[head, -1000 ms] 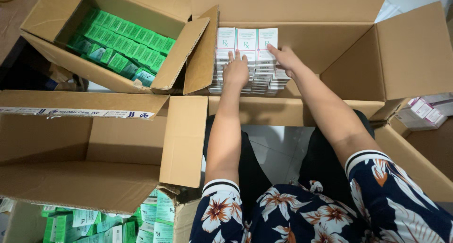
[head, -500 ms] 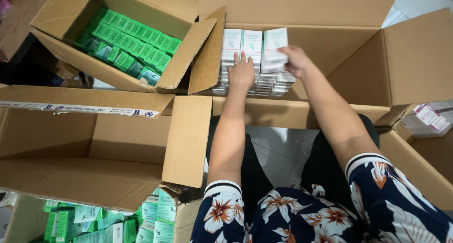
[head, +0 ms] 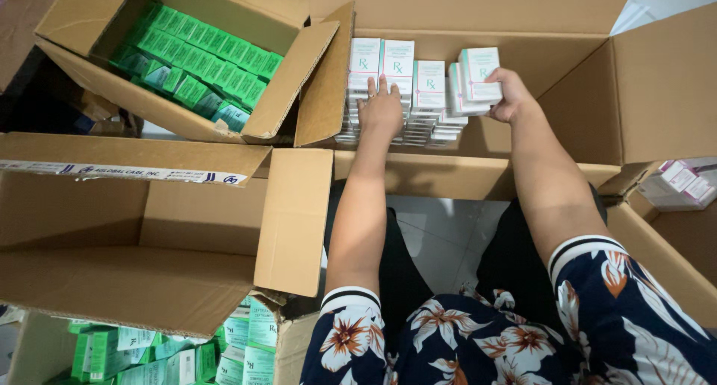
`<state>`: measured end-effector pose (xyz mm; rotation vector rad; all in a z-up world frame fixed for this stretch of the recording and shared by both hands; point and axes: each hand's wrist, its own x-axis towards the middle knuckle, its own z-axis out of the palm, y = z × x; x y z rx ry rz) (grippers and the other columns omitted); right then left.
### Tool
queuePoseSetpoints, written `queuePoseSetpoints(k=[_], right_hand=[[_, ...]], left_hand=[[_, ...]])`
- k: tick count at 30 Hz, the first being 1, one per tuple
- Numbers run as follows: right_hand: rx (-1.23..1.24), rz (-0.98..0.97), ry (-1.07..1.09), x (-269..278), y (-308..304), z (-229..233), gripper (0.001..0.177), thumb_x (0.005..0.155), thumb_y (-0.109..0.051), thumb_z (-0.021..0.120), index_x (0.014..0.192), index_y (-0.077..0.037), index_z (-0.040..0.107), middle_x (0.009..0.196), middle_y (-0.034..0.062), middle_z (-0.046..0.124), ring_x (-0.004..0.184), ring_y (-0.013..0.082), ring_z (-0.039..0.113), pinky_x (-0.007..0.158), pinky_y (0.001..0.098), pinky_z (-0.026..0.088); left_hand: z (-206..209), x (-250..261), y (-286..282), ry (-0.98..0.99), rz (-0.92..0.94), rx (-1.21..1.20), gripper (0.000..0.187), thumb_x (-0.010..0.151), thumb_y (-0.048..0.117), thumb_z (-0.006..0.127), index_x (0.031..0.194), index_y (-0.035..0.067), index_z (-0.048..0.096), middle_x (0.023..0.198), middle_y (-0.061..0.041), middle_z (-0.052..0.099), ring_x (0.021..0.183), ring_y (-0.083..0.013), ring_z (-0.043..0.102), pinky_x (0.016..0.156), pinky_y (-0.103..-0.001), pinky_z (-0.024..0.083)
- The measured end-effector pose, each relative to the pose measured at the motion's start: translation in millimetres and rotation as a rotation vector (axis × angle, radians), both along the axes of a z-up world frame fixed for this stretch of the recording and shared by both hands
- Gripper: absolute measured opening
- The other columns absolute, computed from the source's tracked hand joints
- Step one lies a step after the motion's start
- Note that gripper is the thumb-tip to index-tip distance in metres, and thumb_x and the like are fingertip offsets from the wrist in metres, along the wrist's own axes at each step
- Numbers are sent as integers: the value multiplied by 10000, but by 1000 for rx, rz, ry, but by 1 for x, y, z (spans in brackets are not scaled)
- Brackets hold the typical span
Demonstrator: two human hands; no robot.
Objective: The person sits on the floor and transfers small white boxes from one cardboard box to another, arranging them in neat rows. The person occasionally picks up boxes to inspect them before placing them into the target box.
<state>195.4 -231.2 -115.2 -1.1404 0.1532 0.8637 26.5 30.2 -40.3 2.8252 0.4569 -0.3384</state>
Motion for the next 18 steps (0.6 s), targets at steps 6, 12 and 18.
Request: queuePoseSetpoints(k=[6,12,18], right_hand=[[-179,10,-36,10,-1,-32,424,865,-208,617,1275,-101,617,1225,85,698,1152,249,668,969,464,533],[-431,104,-195,16,16,-67,563,914,-197,702,1432,-126,492,1249,88,688,1135,231,661,956,405,536],[-480,87,-251,5,20,-47,748,913,-264,739,1534,-129,345,1308,118,661,1145,244,664,975,459,519]], left_hand=[[10,-2,-2,39,-14,7,664,940,57,515,1576,135,340,1707,-100,110,1574,-322,93,1212,-567,267],[16,-2,-8,34,7,-5,654,950,59,518,1574,126,336,1707,-101,107,1571,-334,90,1213,-571,258],[20,-5,-7,-15,7,14,603,946,77,523,1537,119,412,1687,-118,194,1557,-339,173,1205,-579,271]])
